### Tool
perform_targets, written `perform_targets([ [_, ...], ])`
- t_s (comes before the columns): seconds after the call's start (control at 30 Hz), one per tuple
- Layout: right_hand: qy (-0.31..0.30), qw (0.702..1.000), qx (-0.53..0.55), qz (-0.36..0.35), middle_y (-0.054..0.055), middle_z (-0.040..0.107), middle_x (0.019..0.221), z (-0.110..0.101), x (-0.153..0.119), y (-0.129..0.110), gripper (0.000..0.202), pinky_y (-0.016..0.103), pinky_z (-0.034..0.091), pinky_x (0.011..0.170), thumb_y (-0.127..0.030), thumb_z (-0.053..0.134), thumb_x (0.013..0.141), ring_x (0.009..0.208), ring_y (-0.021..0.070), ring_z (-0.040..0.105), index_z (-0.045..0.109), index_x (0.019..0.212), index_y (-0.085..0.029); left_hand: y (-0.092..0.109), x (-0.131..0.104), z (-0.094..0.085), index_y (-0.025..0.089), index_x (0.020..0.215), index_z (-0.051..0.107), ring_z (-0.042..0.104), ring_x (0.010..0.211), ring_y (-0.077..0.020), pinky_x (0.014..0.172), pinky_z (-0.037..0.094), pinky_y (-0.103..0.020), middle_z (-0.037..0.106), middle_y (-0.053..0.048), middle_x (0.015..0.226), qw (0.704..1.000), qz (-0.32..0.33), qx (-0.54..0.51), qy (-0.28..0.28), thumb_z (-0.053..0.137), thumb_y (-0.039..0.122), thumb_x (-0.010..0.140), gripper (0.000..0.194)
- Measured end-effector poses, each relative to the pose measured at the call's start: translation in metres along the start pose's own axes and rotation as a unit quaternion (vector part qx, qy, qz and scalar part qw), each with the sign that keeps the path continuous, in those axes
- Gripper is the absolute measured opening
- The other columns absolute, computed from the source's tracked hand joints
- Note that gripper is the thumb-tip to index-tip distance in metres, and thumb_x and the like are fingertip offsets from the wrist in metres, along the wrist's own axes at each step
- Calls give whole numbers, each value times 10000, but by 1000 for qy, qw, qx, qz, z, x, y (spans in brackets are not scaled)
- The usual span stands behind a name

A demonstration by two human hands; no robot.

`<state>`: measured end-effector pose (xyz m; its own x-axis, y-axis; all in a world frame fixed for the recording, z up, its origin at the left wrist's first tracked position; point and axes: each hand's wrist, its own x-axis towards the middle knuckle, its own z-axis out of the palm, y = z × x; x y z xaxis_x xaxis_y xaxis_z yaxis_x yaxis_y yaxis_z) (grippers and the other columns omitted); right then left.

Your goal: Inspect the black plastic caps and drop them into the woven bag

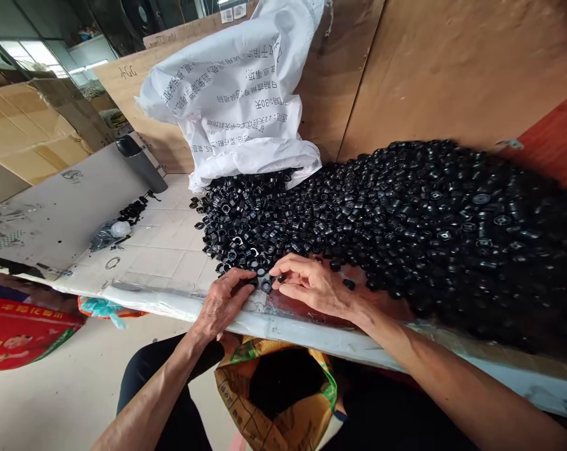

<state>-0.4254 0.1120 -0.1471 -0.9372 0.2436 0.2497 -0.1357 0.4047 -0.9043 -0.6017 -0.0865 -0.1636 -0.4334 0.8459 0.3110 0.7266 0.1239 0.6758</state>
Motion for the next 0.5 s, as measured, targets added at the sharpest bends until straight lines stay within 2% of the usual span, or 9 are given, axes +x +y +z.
perform_targets([
  [0.07, -30, 999, -21, -7, 48, 734, 1184, 4, 0, -1, 231, 307, 563, 820, -247, 676, 975, 929, 184, 711, 783, 1179, -259, 1, 1, 2, 245, 1160, 755, 742, 982, -185, 868, 615, -310, 752, -33, 1083, 1000, 10, -1, 12, 650, 181, 996, 205],
  [0.17, -51, 995, -84, -20, 52, 747, 1105, 12, 2, 0, 269, 327, 547, 855, -147, 662, 947, 922, 193, 706, 796, 1163, -238, 2, -2, 5, 235, 1210, 747, 733, 1061, -200, 952, 613, -351, 702, -72, 1229, 997, 46, 28, 48, 628, 180, 1011, 238],
  [0.23, -37, 994, -104, -11, 58, 747, 1095, 16, 4, 3, 282, 324, 542, 833, -108, 652, 925, 873, 182, 695, 794, 1145, -214, 2, -7, 6, 234, 1275, 709, 730, 938, -160, 885, 627, -329, 649, -84, 1294, 996, 50, 34, 71, 627, 188, 1013, 279],
  [0.3, -13, 994, -109, 17, 52, 755, 1113, 17, 4, 5, 277, 310, 539, 787, -114, 660, 915, 826, 168, 683, 789, 1138, -214, 3, -12, 6, 225, 1264, 684, 681, 765, -106, 745, 616, -280, 620, -73, 1252, 996, 43, 25, 76, 632, 183, 1002, 270],
  [0.37, 8, 994, -106, 39, 43, 765, 1115, 15, 3, 6, 276, 303, 540, 770, -133, 664, 911, 827, 167, 688, 789, 1140, -223, 4, -15, 5, 213, 1188, 676, 630, 677, -88, 667, 586, -258, 610, -44, 1138, 996, 38, 29, 69, 648, 166, 980, 215],
  [0.5, 12, 994, -97, 51, 51, 769, 1137, 11, 0, 1, 289, 316, 560, 813, -178, 660, 916, 908, 191, 718, 791, 1169, -227, 5, -13, 6, 222, 1194, 666, 635, 679, -120, 699, 593, -286, 634, -17, 1048, 993, 37, 102, 36, 765, 221, 926, 286],
])
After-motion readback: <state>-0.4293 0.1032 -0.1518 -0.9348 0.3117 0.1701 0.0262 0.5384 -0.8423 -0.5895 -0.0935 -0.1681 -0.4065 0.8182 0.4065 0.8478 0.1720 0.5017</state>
